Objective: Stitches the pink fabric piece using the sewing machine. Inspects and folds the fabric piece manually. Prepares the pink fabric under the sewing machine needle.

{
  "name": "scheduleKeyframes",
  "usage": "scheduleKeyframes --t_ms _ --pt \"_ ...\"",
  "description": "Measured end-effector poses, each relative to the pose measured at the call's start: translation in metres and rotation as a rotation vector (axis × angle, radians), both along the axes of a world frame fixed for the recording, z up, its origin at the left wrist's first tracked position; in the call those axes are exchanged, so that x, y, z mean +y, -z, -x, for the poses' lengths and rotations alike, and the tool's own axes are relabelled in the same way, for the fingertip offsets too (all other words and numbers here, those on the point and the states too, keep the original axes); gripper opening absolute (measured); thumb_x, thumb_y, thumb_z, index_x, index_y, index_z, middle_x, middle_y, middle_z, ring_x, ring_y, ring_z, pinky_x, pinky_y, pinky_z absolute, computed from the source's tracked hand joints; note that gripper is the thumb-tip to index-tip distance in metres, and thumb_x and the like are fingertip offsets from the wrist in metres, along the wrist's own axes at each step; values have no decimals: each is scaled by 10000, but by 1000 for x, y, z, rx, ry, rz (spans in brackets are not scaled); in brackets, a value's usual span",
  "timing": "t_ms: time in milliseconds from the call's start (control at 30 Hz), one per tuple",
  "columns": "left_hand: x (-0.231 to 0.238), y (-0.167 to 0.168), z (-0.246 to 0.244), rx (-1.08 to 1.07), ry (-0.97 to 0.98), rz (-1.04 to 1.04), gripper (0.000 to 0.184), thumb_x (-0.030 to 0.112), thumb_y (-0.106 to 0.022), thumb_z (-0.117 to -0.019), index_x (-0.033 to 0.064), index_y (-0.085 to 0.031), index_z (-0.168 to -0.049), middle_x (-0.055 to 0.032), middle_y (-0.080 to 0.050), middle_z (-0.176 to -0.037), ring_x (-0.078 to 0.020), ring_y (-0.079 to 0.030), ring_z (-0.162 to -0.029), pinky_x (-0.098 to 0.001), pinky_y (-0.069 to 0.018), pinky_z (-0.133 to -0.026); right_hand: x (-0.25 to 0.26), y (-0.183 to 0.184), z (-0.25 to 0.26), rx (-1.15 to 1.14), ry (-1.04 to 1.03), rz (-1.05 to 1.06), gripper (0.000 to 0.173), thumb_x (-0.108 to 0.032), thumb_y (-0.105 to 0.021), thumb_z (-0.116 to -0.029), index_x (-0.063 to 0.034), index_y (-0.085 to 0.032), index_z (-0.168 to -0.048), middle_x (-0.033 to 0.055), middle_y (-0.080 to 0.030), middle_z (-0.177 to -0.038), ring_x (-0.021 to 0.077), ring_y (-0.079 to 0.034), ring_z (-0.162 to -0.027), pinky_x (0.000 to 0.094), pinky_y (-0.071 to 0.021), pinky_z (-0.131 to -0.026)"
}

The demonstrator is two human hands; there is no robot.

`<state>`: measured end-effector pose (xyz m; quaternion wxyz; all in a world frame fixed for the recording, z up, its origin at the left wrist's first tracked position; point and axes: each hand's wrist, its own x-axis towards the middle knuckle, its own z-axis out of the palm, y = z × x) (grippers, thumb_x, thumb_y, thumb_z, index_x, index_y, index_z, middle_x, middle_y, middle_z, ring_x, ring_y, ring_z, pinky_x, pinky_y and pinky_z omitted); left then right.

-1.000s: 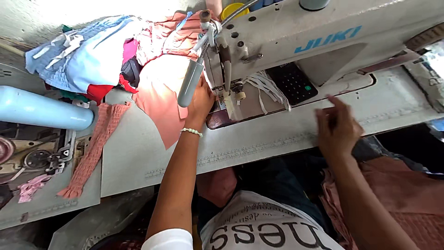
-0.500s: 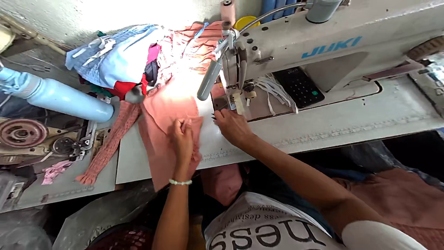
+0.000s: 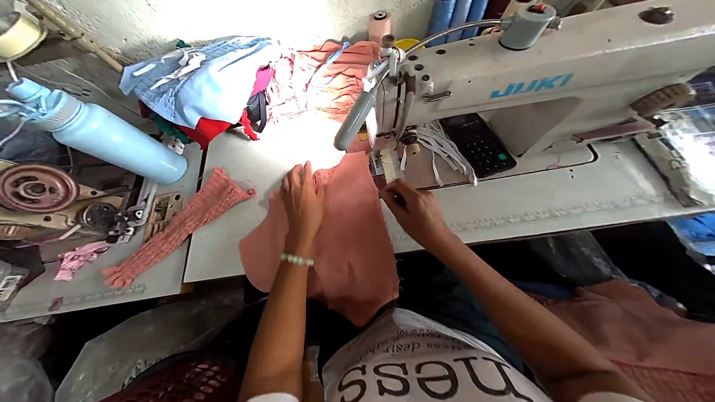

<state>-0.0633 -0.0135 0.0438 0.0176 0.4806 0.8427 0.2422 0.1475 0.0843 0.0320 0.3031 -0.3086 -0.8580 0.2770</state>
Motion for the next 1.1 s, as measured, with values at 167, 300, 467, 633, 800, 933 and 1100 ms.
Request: scheduleKeyframes --t_ms 167,300,467,633,800,933,1100 --pt "30 -13 -16 -371 193 -21 194 137 -671 -977 -47 -648 -1035 -223 -651 -1035 -354 -642 -963 -543 -522 -830 1 -5 27 118 -13 190 281 -195 -639 -1016 72 -658 -1104 193 -672 -910 302 -662 -757 490 -556 -692" --pt "9 -28 -49 -963 376 -193 50 81 -537 -925 75 -565 -885 -31 -678 -1019 -48 -610 -833 -246 -494 -693 6 -8 12 277 -7 433 468 -198 -808 -877 34 -529 -1172 106 -606 -844 162 -581 -688 357 -512 -634" --pt "-4 -43 -69 -1048 460 -334 233 69 -661 -925 132 -557 -727 40 -709 -856 19 -601 -697 -171 -487 -625 9 -23 -28 454 -256 621 231 -126 -786 -862 -98 -600 -996 -59 -563 -675 -10 -456 -458 151 -404 -421" --pt "-20 -54 -62 -823 475 -509 257 123 -751 -896 181 -560 -733 85 -679 -823 12 -614 -728 -178 -519 -657 32 -27 -94 568 -176 644 57 -115 -624 -978 -156 -648 -947 -86 -624 -724 -24 -488 -479 142 -439 -437" --pt "-13 -62 -84 -787 457 -560 245 56 -714 -901 191 -512 -931 90 -697 -873 -3 -674 -797 -188 -571 -716 19 -33 -117 704 -121 875 124 -174 -513 -1036 -203 -593 -946 -57 -641 -735 -6 -493 -473 147 -431 -441" --pt "0 -67 -104 -501 635 -401 272 119 -458 -1058 50 -644 -1243 10 -674 -1106 -35 -627 -1026 -239 -529 -908 6 -46 -124 719 -203 907 191 -43 -573 -969 -176 -583 -1107 -31 -647 -733 -4 -487 -464 131 -408 -430" --pt "6 -73 -135 -366 766 -432 291 363 -696 -962 93 -780 -1033 51 -582 -887 39 -528 -808 -114 -451 -723 -8 -56 -142 712 -270 791 218 -72 -682 -948 -117 -757 -1148 -63 -715 -813 -58 -517 -523 107 -433 -467"
